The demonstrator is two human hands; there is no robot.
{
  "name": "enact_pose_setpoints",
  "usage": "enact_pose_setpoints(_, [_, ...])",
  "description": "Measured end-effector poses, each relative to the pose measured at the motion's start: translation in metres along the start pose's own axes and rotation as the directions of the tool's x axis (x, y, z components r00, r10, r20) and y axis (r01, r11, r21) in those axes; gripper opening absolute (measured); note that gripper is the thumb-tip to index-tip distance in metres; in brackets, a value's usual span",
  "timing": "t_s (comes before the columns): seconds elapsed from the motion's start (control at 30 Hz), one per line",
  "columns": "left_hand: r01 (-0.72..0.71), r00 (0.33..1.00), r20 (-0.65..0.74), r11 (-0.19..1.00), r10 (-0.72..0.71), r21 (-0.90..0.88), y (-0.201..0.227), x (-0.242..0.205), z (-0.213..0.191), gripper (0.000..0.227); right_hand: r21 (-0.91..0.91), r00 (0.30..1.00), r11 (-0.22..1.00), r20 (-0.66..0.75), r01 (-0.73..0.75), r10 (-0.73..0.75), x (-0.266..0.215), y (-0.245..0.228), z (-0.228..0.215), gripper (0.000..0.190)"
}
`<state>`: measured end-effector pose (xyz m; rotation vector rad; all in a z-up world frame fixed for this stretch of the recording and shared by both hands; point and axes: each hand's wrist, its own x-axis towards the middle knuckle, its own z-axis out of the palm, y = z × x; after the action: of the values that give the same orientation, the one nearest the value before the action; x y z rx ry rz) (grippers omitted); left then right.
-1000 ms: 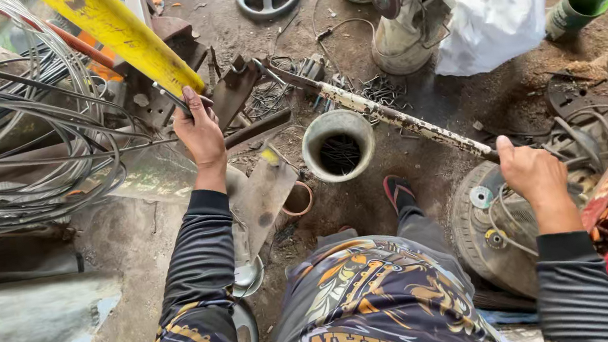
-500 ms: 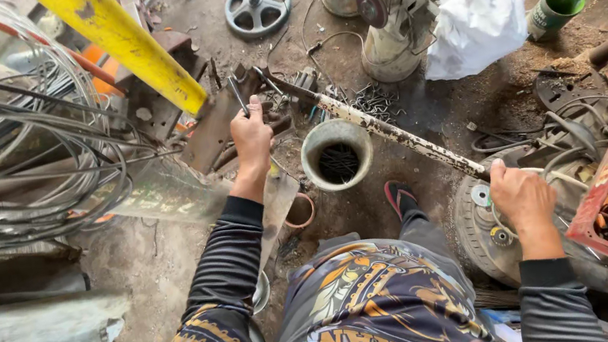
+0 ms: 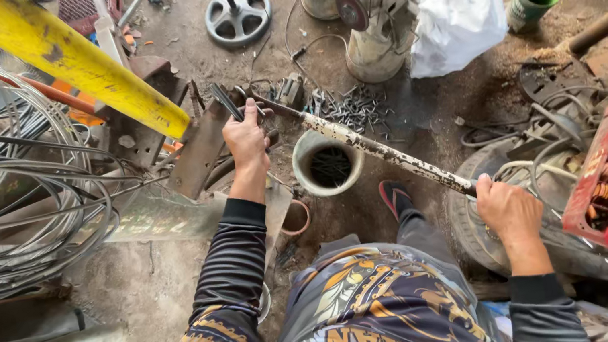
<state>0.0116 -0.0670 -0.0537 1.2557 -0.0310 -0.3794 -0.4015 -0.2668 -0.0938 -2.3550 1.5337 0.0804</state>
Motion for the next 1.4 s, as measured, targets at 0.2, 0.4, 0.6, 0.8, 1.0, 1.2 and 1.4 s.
enact_pose_setpoints(0.2, [-0.022,1.0,0.005,1.0,0.022,-0.002,-0.011,0.003,-0.006,0.027,-0.019,0.998,0.998,0.01,-0.065,0.065,-0.03,0.007,0.011,0.07])
enact_pose_setpoints(0.4, [-0.003,1.0,-0.005,0.999,0.003,-0.046,-0.01,-0.002,-0.003,0.022,-0.058,0.998,0.998,0.054,-0.014,0.017,0.002,0.003,-0.006,0.07])
enact_pose_setpoints(0.6, [-0.043,0.999,-0.002,0.998,0.043,-0.045,-0.016,-0.003,-0.01,0.023,-0.109,0.998,0.992,0.015,-0.061,0.063,-0.028,0.004,0.009,0.07])
enact_pose_setpoints(0.8, [-0.042,0.999,-0.006,0.999,0.042,-0.013,0.0,-0.001,0.0,0.024,-0.027,0.998,0.999,-0.061,0.017,-0.019,-0.013,-0.001,0.007,0.063])
enact_pose_setpoints(1.0, [-0.138,0.99,0.02,0.978,0.137,0.156,-0.003,-0.003,-0.001,0.021,-0.061,0.999,0.998,-0.038,0.028,-0.031,0.045,0.015,0.019,0.068])
enact_pose_setpoints(1.2, [-0.449,0.844,0.044,0.66,0.535,0.602,-0.012,-0.013,0.014,0.027,-0.125,0.978,0.975,-0.079,0.181,-0.192,0.14,0.023,0.011,0.069])
enact_pose_setpoints(1.4, [-0.311,0.924,-0.052,0.826,0.378,0.47,0.005,-0.017,0.027,0.028,-0.156,0.966,0.96,-0.074,0.232,-0.246,0.216,0.014,0.002,0.069])
